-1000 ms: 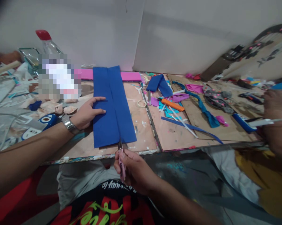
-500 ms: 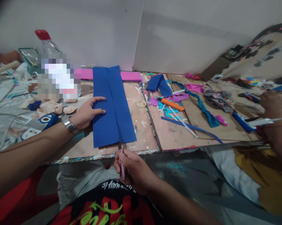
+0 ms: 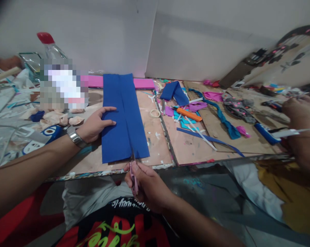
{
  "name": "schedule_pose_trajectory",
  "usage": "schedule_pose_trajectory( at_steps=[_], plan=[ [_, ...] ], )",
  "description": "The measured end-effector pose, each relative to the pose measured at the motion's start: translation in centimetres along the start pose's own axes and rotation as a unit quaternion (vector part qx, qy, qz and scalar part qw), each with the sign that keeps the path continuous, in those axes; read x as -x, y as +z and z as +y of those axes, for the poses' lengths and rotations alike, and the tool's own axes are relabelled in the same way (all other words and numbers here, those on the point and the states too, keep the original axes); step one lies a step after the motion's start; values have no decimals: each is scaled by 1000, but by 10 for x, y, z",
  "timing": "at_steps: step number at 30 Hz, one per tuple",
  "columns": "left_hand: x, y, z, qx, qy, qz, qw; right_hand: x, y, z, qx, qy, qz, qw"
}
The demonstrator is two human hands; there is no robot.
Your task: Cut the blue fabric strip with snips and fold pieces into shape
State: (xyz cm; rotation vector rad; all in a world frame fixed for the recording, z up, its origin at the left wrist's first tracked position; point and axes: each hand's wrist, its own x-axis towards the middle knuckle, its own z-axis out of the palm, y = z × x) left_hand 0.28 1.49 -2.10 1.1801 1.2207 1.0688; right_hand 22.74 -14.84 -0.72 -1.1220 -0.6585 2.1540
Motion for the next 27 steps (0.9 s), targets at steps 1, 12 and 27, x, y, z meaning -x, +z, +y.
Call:
schedule_pose_trajectory(
  at_steps=[1,12,27],
  plan=[
    [1,0,1,-3,0,0,1000,0,0,0,0,-1,1,1000],
    [4,3,1,4,-6,-12,1000,1,4,-3,13,-11,8,1000],
    [5,4,4,-3,-6,-7,1000,1,5,-3,21,-9,1,1000]
  ],
)
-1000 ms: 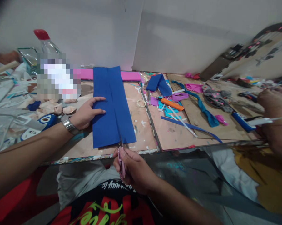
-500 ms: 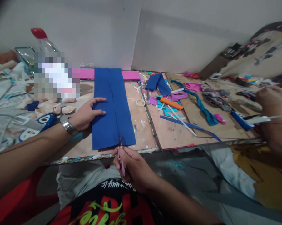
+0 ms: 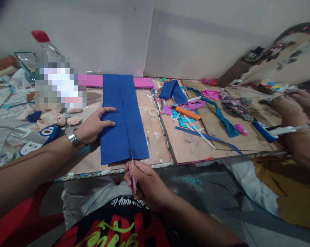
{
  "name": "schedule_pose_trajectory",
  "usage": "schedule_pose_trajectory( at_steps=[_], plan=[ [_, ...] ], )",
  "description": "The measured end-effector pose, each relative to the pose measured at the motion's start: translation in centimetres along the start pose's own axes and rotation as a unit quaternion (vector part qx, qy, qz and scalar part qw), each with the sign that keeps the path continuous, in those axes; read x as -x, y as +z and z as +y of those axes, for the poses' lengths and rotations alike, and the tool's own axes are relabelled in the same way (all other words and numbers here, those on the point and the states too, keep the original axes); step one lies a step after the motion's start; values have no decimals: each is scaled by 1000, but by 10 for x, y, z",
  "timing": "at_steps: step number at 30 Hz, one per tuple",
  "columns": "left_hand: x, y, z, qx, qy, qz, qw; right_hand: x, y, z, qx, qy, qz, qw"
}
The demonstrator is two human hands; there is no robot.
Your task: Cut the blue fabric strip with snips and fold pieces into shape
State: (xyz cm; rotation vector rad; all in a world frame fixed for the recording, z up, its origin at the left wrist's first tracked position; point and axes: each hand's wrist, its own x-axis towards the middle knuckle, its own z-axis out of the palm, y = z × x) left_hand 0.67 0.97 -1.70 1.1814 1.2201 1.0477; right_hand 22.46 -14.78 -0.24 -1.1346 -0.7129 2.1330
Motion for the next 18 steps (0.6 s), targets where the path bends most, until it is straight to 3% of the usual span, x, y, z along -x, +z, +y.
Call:
schedule_pose_trajectory(
  at_steps=[18],
  plan=[
    [2,1,0,23,-10,-15,1000,0,3,0,-15,1,24,1000]
  ],
)
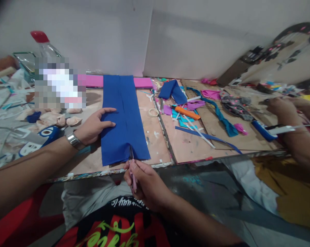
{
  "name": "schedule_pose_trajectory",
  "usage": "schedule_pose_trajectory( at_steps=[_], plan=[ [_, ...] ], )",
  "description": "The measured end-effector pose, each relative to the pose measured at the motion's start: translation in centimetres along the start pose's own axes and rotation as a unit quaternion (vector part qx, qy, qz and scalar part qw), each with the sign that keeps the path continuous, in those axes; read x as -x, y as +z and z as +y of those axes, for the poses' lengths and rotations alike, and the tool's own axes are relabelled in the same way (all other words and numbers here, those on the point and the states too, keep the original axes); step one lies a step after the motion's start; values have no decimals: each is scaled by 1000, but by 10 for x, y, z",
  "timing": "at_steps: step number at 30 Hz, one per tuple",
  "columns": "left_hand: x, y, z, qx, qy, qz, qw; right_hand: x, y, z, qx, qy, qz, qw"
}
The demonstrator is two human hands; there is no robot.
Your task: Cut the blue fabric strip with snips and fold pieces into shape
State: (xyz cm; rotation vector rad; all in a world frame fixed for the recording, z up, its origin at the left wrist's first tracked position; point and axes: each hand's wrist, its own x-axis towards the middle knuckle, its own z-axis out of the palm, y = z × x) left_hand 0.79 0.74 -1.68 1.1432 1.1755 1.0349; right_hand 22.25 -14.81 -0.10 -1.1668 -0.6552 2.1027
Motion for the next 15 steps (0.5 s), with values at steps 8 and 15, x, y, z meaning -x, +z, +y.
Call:
schedule_pose_trajectory(
  at_steps=[8,15],
  plan=[
    [-3,-3,1,-10,5,13,1000,1,-2,2,-4,-19,-13,1000],
    [0,0,1,-15,14,-12,1000,1,-3,3,1,-25,-7,1000]
  ],
)
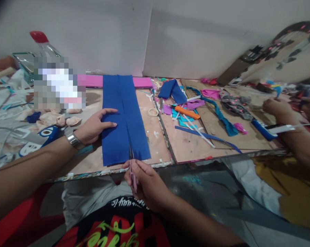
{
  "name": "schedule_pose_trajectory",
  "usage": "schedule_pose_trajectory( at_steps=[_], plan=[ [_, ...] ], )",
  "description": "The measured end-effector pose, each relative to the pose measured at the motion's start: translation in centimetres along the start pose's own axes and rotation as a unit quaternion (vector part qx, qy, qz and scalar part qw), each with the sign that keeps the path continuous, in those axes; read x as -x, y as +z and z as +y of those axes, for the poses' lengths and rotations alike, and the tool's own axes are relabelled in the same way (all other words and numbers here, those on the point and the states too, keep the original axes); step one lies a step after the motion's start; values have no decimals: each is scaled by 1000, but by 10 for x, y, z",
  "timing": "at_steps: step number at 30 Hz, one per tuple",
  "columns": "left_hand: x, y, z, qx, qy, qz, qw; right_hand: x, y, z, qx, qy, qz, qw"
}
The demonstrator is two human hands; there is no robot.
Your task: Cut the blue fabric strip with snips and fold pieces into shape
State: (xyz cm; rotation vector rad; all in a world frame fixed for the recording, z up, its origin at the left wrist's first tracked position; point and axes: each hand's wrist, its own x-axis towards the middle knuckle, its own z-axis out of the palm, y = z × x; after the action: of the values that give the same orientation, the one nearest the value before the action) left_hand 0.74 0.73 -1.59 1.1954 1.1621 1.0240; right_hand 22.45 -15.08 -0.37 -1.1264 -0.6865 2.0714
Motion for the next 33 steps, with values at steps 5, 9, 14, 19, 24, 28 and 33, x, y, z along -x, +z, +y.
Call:
schedule_pose_trajectory(
  at_steps=[5,9,14,19,24,28,33],
  plan=[
    [-2,-1,0,43,-2,-2,999,5,-4,4,15,5,-4,1000],
    [-3,-1,1,59,-17,-7,998,7,-5,9,14,10,-3,1000],
    [-2,0,2,62,-21,2,998,7,-3,11,20,8,-6,1000],
    [-2,0,7,75,-26,14,997,8,-3,12,24,1,-8,1000],
    [-2,-1,10,88,-37,20,995,8,-6,12,20,-6,-4,1000],
    [-2,-1,7,79,-33,18,996,7,-7,7,19,-6,0,1000],
    [-4,-2,5,67,-39,8,997,6,-6,-1,17,-12,13,1000]
  ],
)
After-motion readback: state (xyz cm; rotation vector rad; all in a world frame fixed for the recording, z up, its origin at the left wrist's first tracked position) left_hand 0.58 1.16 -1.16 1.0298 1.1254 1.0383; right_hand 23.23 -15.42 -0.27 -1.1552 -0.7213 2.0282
